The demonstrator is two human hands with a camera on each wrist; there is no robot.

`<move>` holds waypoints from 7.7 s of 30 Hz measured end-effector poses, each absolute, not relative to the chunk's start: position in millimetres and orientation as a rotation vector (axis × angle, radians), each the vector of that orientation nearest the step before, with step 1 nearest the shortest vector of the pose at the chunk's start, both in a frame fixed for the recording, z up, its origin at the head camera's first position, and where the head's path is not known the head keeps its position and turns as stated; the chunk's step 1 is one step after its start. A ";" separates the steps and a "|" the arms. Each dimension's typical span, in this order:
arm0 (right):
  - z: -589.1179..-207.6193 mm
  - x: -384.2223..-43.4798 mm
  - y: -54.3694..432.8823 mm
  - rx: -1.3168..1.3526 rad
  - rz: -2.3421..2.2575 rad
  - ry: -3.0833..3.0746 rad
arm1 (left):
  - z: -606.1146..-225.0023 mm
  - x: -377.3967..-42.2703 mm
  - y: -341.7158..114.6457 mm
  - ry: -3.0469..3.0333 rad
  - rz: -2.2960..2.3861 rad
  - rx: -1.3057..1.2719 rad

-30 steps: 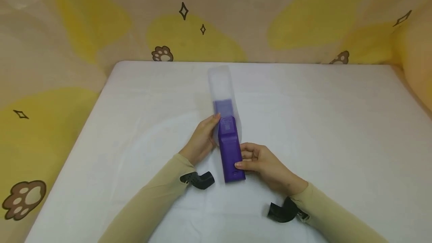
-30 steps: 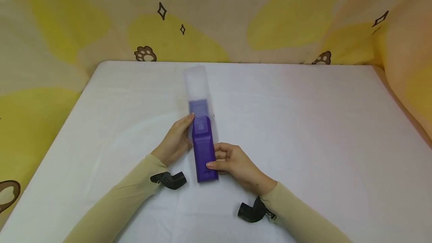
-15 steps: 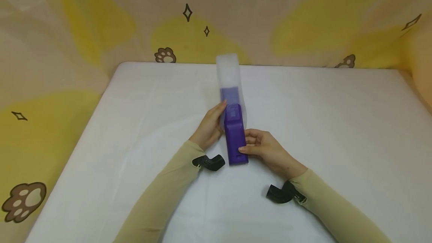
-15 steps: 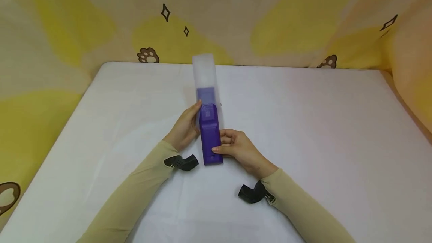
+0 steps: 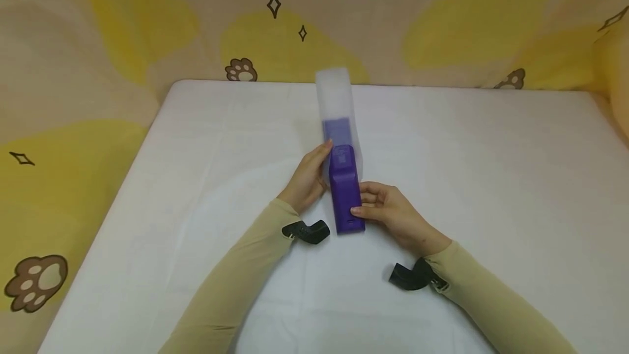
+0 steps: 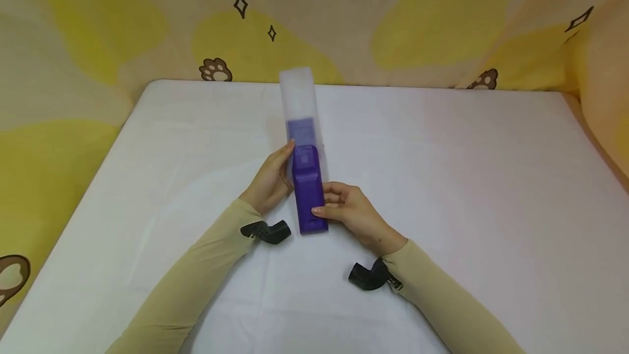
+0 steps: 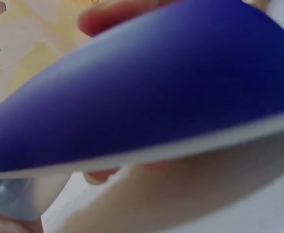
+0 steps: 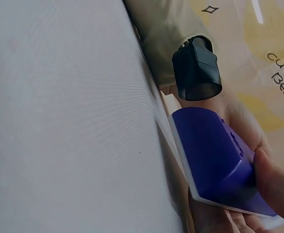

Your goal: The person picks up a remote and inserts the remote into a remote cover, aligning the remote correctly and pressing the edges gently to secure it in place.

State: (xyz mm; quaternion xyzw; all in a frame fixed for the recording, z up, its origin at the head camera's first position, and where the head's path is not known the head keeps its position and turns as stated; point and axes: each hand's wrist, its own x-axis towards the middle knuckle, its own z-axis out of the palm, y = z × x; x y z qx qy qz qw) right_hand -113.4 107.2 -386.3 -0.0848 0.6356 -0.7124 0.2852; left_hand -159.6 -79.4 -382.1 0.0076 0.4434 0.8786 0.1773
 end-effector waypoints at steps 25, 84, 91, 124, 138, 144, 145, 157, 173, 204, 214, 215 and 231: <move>-382.7 -119.1 107.7 -0.327 -1.713 1.815 | -381.6 -161.5 -84.5 1.283 2.490 -0.041; -383.5 -115.4 105.2 -0.181 -1.893 1.725 | -381.5 -157.4 -80.7 1.193 2.535 0.003; -382.5 -115.8 104.7 -0.192 -1.898 1.751 | -379.9 -157.9 -82.4 1.190 2.611 -0.034; -385.1 -114.1 107.2 -0.204 -1.917 1.740 | -379.2 -157.9 -79.0 1.182 2.593 -0.051; -385.0 -114.4 106.5 -0.213 -1.940 1.734 | -379.8 -158.6 -80.1 1.156 2.596 -0.053; -385.6 -114.3 106.3 -0.215 -1.943 1.731 | -379.4 -158.8 -80.4 1.155 2.577 -0.061; -385.7 -114.3 106.3 -0.216 -1.943 1.731 | -379.4 -158.7 -80.5 1.152 2.574 -0.059; -387.0 -113.8 106.0 -0.215 -1.954 1.717 | -378.6 -157.4 -81.4 1.158 2.548 -0.019; -386.0 -114.2 105.4 -0.206 -1.977 1.715 | -380.6 -157.6 -81.3 1.180 2.516 0.016; -386.4 -113.2 104.5 -0.157 -2.004 1.731 | -380.1 -155.8 -82.9 1.222 2.459 0.050; -387.4 -113.3 104.0 -0.153 -2.015 1.728 | -383.0 -156.8 -83.3 1.226 2.459 0.061; -387.3 -113.2 103.9 -0.151 -2.015 1.728 | -383.1 -156.7 -83.3 1.226 2.459 0.062; -387.1 -111.5 102.9 -0.157 -2.041 1.751 | -382.3 -154.8 -82.8 1.225 2.466 0.080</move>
